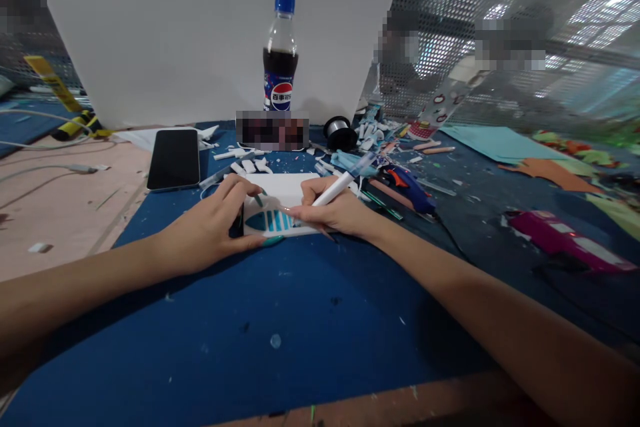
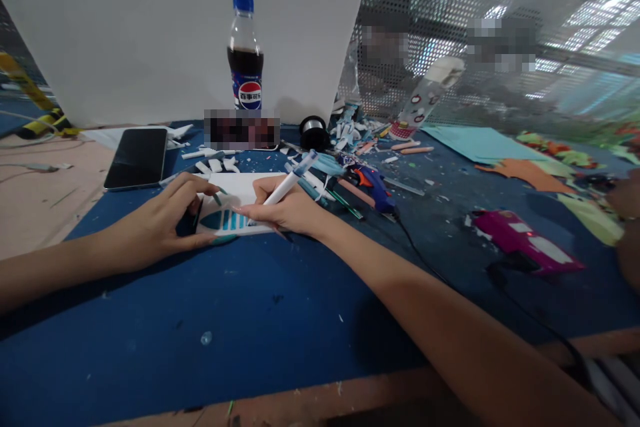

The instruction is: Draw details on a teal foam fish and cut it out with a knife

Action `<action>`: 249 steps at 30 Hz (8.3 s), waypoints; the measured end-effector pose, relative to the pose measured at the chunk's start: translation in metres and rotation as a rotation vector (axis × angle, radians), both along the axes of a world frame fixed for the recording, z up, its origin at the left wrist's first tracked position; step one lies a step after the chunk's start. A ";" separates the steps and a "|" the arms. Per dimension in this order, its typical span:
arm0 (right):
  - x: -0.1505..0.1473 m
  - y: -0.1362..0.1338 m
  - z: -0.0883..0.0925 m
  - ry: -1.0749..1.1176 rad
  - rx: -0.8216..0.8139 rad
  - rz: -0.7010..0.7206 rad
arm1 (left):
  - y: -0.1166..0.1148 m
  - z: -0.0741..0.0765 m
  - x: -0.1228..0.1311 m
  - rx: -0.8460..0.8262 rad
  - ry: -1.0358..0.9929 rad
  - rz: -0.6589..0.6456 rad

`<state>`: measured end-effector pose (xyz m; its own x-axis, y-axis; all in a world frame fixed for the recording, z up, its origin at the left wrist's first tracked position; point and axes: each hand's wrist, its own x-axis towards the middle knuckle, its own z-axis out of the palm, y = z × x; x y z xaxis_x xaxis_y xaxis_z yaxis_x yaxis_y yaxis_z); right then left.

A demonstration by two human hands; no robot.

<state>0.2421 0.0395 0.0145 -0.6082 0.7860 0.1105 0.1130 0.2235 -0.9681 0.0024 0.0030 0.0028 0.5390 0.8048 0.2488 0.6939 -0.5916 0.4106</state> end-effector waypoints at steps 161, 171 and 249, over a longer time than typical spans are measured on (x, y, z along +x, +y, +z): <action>-0.006 -0.001 0.003 -0.024 0.108 -0.127 | 0.001 -0.002 0.000 -0.024 -0.009 -0.011; -0.004 0.000 0.001 -0.051 0.065 -0.116 | -0.001 0.000 0.000 -0.025 0.000 -0.006; -0.005 0.005 -0.004 -0.080 0.140 -0.185 | 0.001 0.000 0.000 -0.012 -0.002 -0.015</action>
